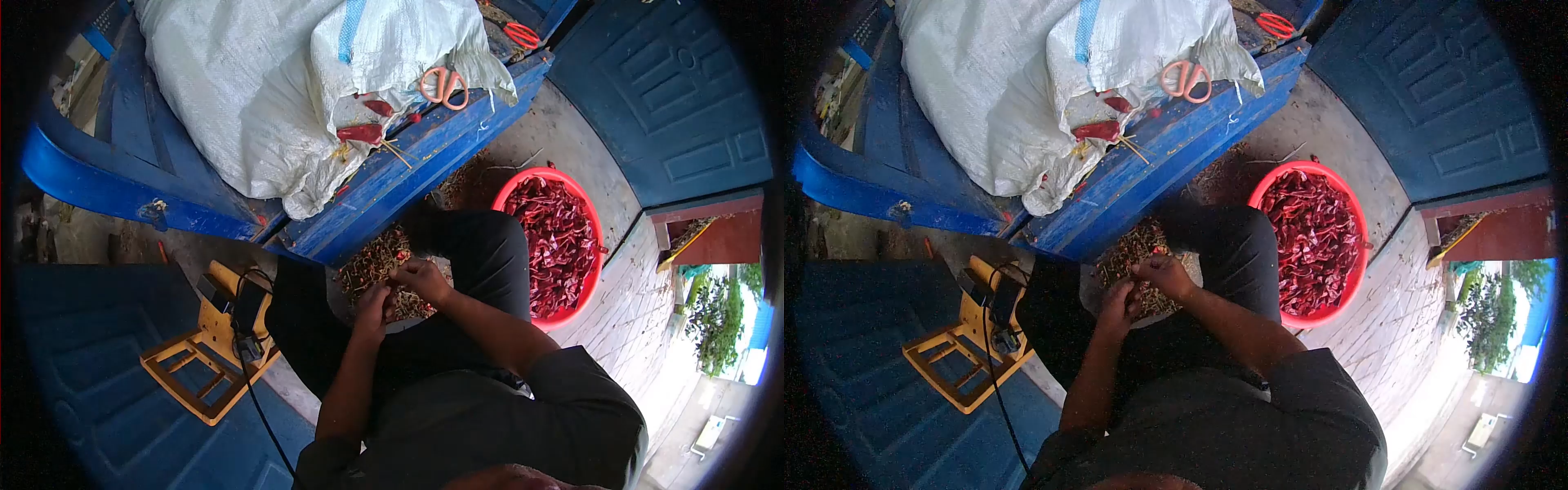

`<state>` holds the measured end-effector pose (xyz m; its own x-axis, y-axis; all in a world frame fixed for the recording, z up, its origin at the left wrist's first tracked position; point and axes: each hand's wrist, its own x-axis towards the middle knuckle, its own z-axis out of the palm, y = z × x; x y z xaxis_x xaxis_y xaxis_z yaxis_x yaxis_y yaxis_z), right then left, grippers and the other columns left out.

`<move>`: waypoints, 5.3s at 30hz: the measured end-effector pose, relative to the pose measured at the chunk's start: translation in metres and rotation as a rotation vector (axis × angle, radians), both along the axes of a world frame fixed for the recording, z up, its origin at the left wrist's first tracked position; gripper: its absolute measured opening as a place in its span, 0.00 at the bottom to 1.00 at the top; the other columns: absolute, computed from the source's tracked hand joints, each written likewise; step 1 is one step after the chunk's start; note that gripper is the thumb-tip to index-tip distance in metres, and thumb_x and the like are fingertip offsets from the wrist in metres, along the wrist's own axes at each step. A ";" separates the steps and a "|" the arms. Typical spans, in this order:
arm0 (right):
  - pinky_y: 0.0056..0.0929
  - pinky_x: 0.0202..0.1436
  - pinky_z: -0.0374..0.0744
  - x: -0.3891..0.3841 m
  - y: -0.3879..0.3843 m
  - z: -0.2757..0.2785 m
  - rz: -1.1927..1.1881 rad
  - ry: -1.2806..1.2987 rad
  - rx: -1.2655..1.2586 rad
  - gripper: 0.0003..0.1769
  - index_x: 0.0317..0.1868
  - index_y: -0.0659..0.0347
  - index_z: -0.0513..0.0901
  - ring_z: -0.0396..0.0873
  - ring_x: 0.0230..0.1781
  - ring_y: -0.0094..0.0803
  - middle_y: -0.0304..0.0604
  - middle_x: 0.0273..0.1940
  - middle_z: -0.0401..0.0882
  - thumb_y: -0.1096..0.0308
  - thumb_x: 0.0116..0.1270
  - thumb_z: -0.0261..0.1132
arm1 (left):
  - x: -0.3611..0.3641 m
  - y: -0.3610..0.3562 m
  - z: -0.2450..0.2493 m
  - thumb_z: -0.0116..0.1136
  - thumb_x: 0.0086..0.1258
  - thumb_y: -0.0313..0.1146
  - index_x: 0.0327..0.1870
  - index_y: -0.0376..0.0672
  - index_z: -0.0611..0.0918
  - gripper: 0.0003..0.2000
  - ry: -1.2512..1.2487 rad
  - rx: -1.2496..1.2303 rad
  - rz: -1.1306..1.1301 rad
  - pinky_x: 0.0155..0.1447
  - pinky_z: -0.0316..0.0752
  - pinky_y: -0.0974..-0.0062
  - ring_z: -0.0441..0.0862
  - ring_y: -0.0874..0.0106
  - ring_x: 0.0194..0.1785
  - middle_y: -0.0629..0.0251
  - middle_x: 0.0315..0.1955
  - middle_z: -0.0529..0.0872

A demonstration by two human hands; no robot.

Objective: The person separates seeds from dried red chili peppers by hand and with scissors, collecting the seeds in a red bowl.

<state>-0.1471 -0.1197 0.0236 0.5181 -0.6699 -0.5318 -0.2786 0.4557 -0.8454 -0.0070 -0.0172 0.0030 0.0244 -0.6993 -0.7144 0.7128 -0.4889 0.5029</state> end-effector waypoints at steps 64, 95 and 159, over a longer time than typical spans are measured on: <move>0.31 0.47 0.81 0.009 0.007 0.034 0.148 0.188 -0.693 0.17 0.49 0.61 0.87 0.84 0.42 0.31 0.46 0.43 0.87 0.58 0.67 0.72 | 0.011 0.006 0.017 0.50 0.76 0.34 0.47 0.42 0.79 0.08 -0.143 -0.133 0.071 0.22 0.58 0.82 0.63 0.85 0.19 0.78 0.20 0.70; 0.40 0.54 0.79 0.106 -0.191 0.130 0.138 0.627 -1.406 0.26 0.54 0.60 0.86 0.84 0.46 0.47 0.55 0.51 0.84 0.52 0.61 0.72 | 0.026 0.020 0.011 0.51 0.69 0.27 0.41 0.39 0.79 0.05 0.010 -0.152 0.169 0.18 0.53 0.82 0.59 0.85 0.15 0.77 0.18 0.68; 0.44 0.49 0.79 -0.058 0.045 0.048 0.537 -0.049 -0.971 0.14 0.44 0.49 0.89 0.82 0.47 0.45 0.43 0.44 0.85 0.59 0.58 0.68 | -0.044 0.003 0.067 0.49 0.75 0.44 0.43 0.48 0.79 0.11 -0.077 0.134 -0.072 0.26 0.69 0.77 0.73 0.74 0.23 0.71 0.25 0.76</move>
<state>-0.2050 -0.0750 0.0721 0.8720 -0.4730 0.1262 -0.1980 -0.5764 -0.7928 -0.0513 -0.0142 0.0701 0.0362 -0.6000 -0.7992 0.6354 -0.6034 0.4818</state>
